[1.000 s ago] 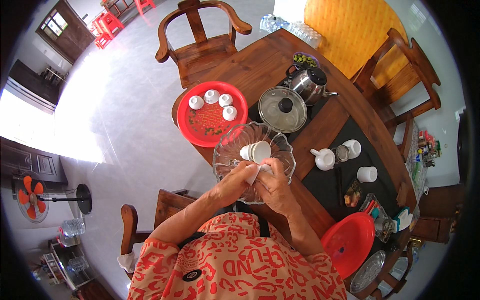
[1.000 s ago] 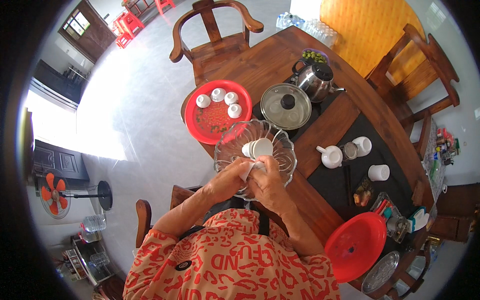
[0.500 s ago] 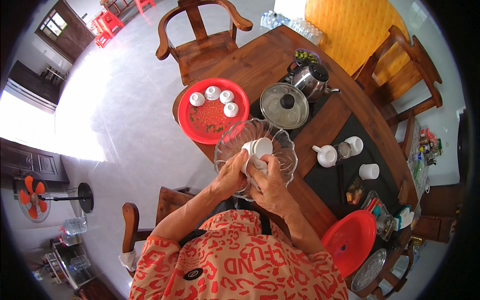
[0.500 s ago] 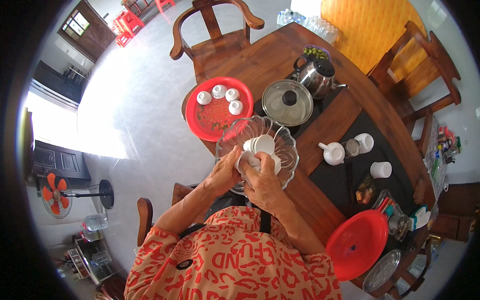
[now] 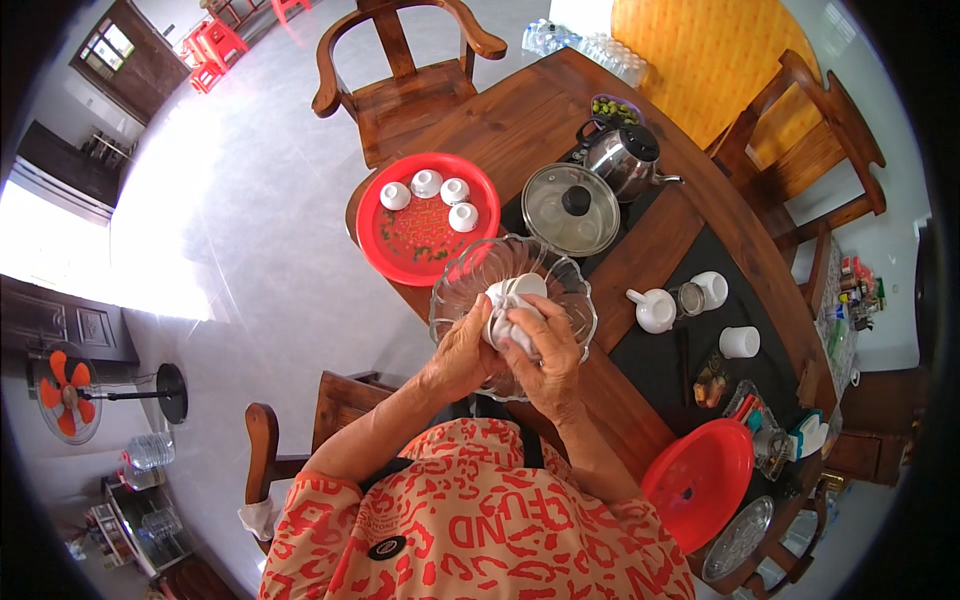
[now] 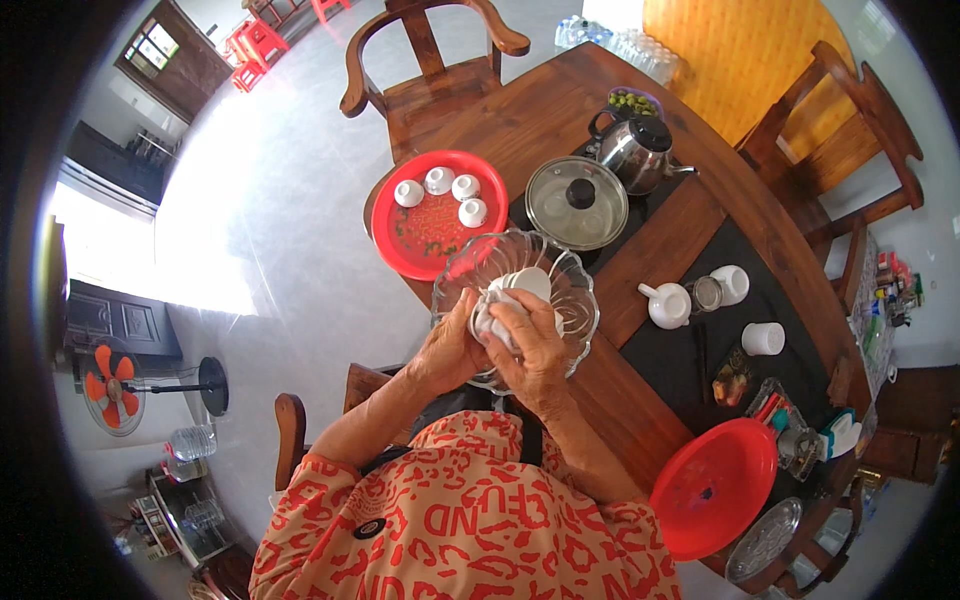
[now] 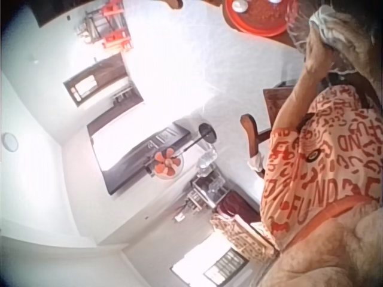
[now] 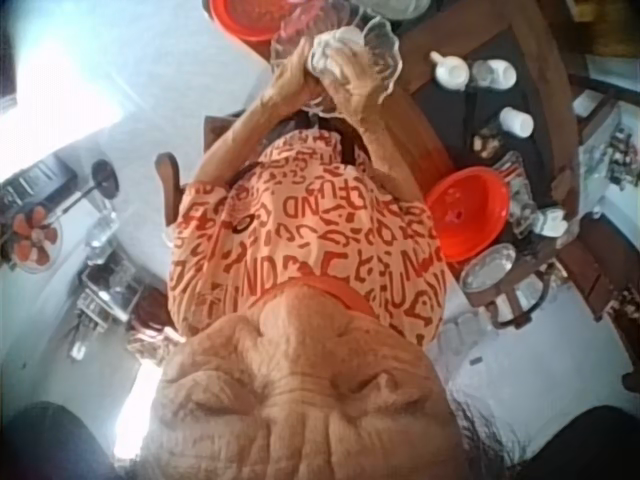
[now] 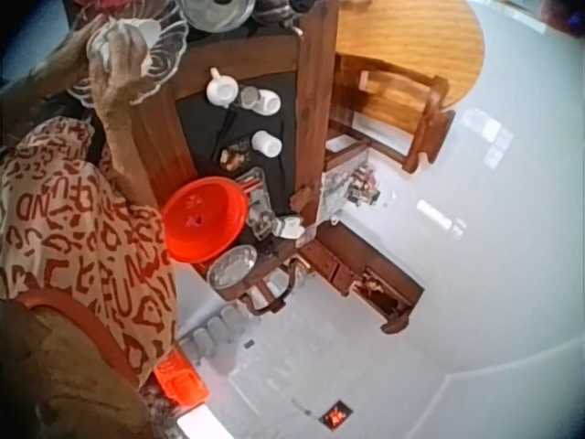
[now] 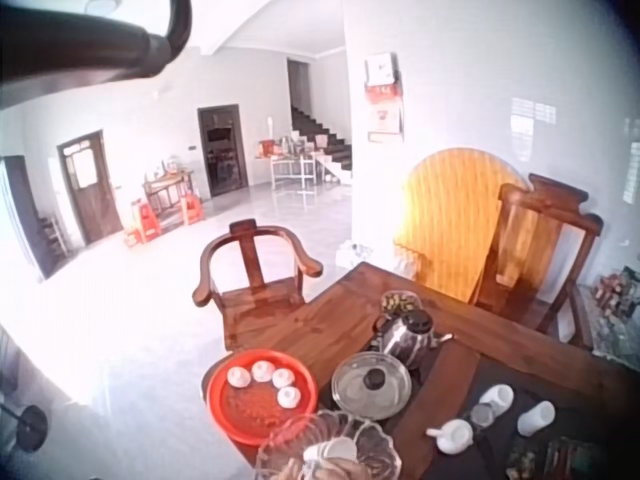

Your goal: The person wipes small white cups with a white cloth, handling them one at a time from a glass bowl and placing them onto a red tray. The person repeats this process for multiple cups throughout the clip.

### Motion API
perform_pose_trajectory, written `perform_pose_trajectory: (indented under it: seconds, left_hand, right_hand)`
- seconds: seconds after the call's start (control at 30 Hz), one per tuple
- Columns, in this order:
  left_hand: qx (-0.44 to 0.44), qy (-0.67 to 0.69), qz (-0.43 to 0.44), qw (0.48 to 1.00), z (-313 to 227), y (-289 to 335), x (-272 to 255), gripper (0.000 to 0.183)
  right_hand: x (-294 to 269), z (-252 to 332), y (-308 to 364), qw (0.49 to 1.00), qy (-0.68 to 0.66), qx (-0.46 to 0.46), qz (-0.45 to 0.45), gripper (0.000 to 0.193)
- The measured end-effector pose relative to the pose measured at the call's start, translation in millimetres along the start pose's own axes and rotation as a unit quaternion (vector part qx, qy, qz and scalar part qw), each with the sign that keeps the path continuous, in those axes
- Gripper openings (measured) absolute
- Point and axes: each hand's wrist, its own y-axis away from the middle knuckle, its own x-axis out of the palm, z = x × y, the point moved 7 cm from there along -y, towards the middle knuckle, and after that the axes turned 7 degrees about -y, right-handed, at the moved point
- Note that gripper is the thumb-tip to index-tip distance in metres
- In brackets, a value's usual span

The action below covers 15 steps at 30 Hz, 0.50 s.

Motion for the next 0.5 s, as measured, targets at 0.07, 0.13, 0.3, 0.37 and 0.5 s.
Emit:
perform_pose_trajectory:
  seconds: [0.07,0.13,0.3,0.37,0.5]
  left_hand:
    - [0.071,-0.102,-0.015,0.992,-3,-3,-11,0.048]
    - [0.125,-0.243,-0.038,0.961,2,-8,-32,0.046]
    - [0.021,-0.22,-0.03,0.975,-3,-1,-23,0.049]
    - [0.026,-0.244,-0.044,0.969,-5,1,-22,0.045]
    - [0.054,-0.331,-0.048,0.941,-8,5,-20,0.04]
  right_hand:
    - [3,8,-2,0.999,0.001,0.01,0.053,0.053]
    - [5,9,0,0.994,0.013,0.015,0.104,0.056]
    - [9,-7,8,0.983,0.064,0.026,0.173,0.061]
    - [9,-5,6,0.974,0.096,0.049,0.198,0.059]
    - [15,-19,10,0.946,0.003,0.191,0.261,0.048]
